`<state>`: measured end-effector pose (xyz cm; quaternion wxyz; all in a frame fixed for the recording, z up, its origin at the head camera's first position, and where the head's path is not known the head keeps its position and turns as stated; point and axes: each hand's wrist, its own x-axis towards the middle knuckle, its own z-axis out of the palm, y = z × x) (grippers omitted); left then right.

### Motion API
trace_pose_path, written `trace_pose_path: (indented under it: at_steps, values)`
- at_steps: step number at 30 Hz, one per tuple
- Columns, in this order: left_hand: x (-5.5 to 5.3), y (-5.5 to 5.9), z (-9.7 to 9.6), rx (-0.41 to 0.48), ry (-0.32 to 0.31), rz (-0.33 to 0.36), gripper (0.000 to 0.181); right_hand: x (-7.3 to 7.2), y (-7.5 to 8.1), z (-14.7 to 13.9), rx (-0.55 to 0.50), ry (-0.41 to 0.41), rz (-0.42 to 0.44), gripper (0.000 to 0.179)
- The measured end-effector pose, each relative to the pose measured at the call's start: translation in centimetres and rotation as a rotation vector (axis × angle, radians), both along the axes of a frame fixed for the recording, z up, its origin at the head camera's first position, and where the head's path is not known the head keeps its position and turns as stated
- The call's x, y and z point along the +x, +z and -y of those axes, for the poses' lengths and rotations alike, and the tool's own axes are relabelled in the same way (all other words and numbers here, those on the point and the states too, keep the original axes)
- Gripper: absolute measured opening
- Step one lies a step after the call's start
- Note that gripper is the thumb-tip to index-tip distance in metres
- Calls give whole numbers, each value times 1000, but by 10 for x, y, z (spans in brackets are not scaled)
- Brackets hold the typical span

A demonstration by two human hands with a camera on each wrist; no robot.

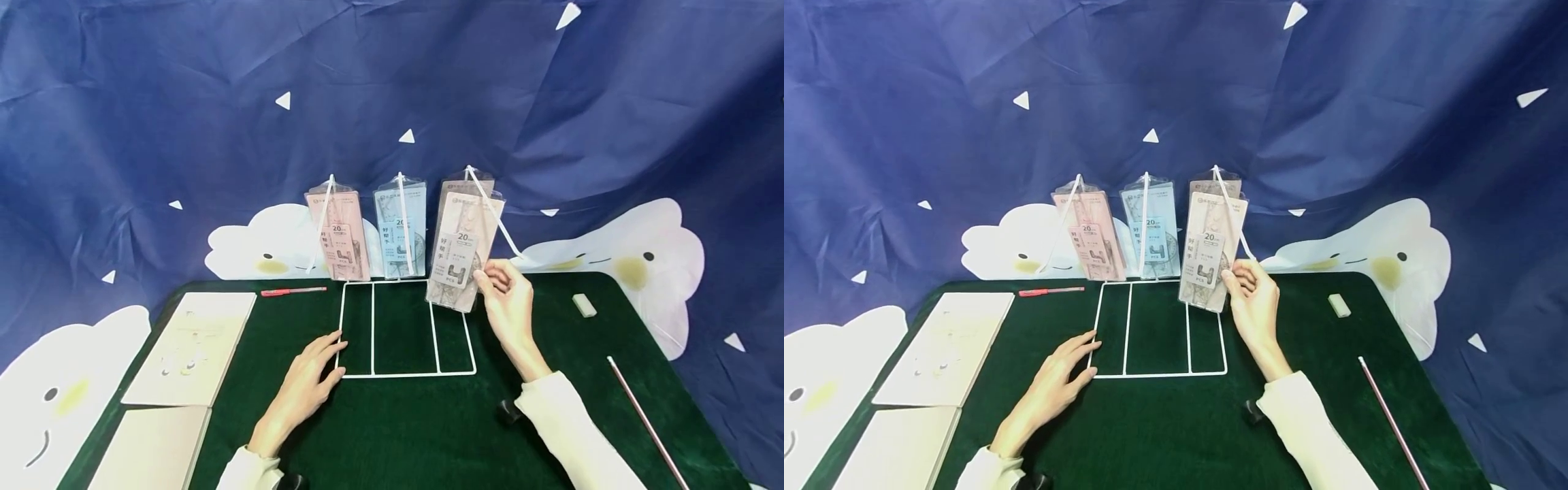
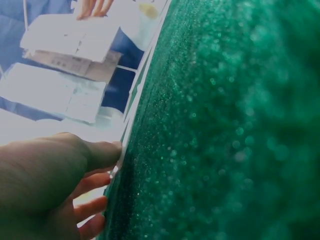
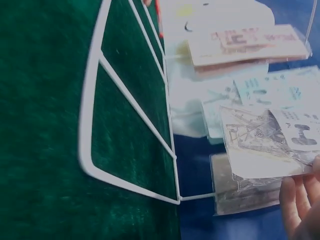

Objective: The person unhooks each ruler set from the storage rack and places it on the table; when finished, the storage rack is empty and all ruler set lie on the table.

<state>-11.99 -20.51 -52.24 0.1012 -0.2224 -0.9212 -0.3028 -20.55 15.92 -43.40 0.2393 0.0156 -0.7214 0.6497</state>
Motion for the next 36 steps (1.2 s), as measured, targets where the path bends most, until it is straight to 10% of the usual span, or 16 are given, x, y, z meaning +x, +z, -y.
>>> trace_pose_path:
  at_steps: [36]
  values:
    - [-4,4,0,-5,14,103,45,145,28,-32,-65,149,165,20]
